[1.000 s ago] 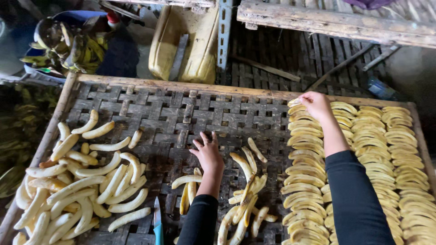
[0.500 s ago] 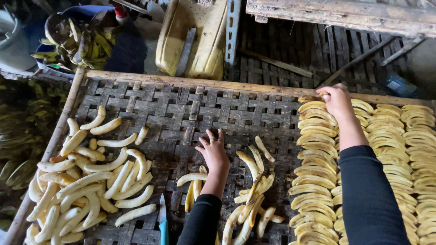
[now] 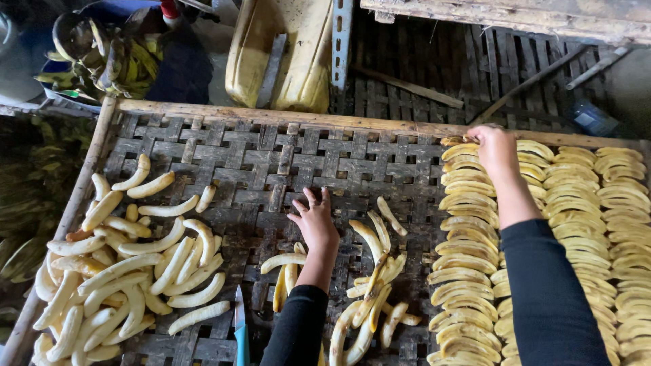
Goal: The person sits at a woven bamboo tray and arranges peeled banana halves one at a time into neat rows on the right side of the tray, picking each piece from a loose pile on the left. A small knife rests on the tray but the person handles the bananas by hand throughout.
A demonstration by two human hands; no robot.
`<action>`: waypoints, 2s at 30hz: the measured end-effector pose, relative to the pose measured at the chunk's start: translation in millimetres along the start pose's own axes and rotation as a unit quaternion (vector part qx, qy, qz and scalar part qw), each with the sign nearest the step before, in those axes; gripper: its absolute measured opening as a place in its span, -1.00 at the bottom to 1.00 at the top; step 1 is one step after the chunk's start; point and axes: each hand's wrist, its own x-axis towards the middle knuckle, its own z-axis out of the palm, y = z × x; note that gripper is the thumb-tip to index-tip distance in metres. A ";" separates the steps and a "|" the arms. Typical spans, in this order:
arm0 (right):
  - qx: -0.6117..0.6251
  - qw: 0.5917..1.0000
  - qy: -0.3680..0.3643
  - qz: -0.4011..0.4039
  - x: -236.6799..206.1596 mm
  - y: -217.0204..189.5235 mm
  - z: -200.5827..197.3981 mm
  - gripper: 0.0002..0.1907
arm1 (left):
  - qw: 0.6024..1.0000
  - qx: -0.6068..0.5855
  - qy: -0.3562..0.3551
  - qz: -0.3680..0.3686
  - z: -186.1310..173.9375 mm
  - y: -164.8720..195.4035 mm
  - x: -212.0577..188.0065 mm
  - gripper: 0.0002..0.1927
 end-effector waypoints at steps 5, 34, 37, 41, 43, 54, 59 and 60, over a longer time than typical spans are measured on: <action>0.162 0.964 0.209 -0.013 -75.0 -40.4 -19.7 -0.84 | 1.000 -0.006 0.005 -0.006 4.0 1.5 4.3 -0.19; 0.259 0.941 -0.217 0.032 -394.8 -262.0 -48.5 -0.72 | 0.932 -0.039 -0.148 0.328 8.8 -131.4 -285.8 -0.78; 0.153 0.938 -0.305 -0.052 -397.3 -280.4 -52.0 -0.65 | 0.933 -0.032 -0.197 0.300 21.8 -132.2 -296.7 -0.71; 0.069 0.925 -0.337 -0.159 -388.3 -281.8 -55.0 -0.65 | 0.946 -0.004 -0.159 0.284 31.1 -122.5 -294.8 -0.67; 0.090 0.902 -0.403 -0.126 -381.3 -278.1 -51.5 -0.63 | 0.943 0.031 -0.152 0.296 28.9 -123.5 -292.9 -0.66; 0.065 0.882 -0.455 -0.105 -372.2 -278.5 -37.3 -0.69 | 0.944 0.071 -0.050 0.319 -36.6 -107.4 -255.7 -0.70; 0.183 0.837 -0.512 0.065 -356.3 -258.2 -55.9 -0.74 | 0.941 0.052 -0.027 0.334 -36.3 -102.2 -254.5 -0.68; 0.198 0.836 -0.508 0.063 -355.3 -249.7 -62.3 -0.76 | 0.938 0.051 -0.032 0.342 -32.9 -99.7 -256.7 -0.69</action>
